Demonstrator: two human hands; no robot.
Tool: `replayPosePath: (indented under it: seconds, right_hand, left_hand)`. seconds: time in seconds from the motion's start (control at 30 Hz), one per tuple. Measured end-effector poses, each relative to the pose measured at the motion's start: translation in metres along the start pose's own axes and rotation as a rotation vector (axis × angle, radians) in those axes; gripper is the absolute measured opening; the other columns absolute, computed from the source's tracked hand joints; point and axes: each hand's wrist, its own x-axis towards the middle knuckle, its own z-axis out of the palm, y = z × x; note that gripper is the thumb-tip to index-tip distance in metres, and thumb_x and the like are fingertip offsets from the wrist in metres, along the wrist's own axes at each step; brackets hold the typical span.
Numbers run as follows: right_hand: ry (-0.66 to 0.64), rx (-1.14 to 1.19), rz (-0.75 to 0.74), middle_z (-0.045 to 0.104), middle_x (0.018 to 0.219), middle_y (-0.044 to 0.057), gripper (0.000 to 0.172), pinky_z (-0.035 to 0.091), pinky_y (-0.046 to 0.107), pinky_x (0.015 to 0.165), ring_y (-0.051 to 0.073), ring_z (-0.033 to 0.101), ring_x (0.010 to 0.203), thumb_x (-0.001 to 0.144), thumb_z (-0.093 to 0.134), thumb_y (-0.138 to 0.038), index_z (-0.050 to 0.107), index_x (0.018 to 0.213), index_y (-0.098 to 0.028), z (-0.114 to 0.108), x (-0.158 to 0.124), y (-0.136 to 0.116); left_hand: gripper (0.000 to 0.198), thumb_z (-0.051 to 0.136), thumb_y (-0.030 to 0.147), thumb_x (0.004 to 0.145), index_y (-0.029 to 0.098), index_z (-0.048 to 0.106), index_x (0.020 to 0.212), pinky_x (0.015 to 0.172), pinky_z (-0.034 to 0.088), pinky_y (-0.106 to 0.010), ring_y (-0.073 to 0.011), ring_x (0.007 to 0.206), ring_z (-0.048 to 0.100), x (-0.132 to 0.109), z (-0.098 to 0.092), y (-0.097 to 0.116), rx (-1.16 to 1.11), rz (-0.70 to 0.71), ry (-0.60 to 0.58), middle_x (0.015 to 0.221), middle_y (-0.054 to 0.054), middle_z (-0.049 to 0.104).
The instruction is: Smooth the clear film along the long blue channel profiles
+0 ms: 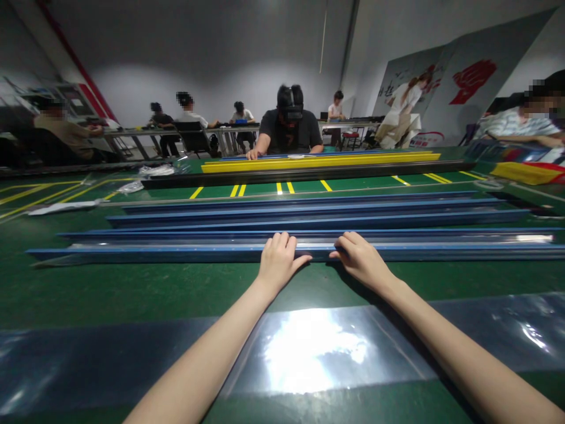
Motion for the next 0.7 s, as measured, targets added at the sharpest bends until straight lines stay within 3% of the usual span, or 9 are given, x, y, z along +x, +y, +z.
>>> replayPosePath:
  seconds: [0.37,0.7]
  right_hand:
    - [-0.026,-0.166,0.005,0.054,0.075,0.005,0.016,0.033,0.026,0.061,0.017,0.048,0.072,0.084,0.041,-0.028,0.051,0.075,-0.019,-0.009,0.001,0.0]
    - [-0.128,-0.285,0.129,0.058,0.076,0.002,0.013,0.025,0.025,0.05,0.015,0.051,0.067,0.079,0.046,-0.03,0.052,0.072,-0.021,-0.029,-0.012,0.029]
  left_hand:
    - [0.031,0.046,0.045,0.082,0.016,0.055,0.083,0.065,0.033,-0.03,-0.019,0.077,0.048,-0.001,0.001,-0.004,-0.037,0.125,0.018,0.081,-0.006,0.057]
    - [0.033,0.042,0.046,0.084,0.017,0.056,0.086,0.065,0.03,-0.031,-0.0189,0.077,0.05,-0.002,0.0,-0.004,0.008,0.116,0.021,0.082,-0.006,0.059]
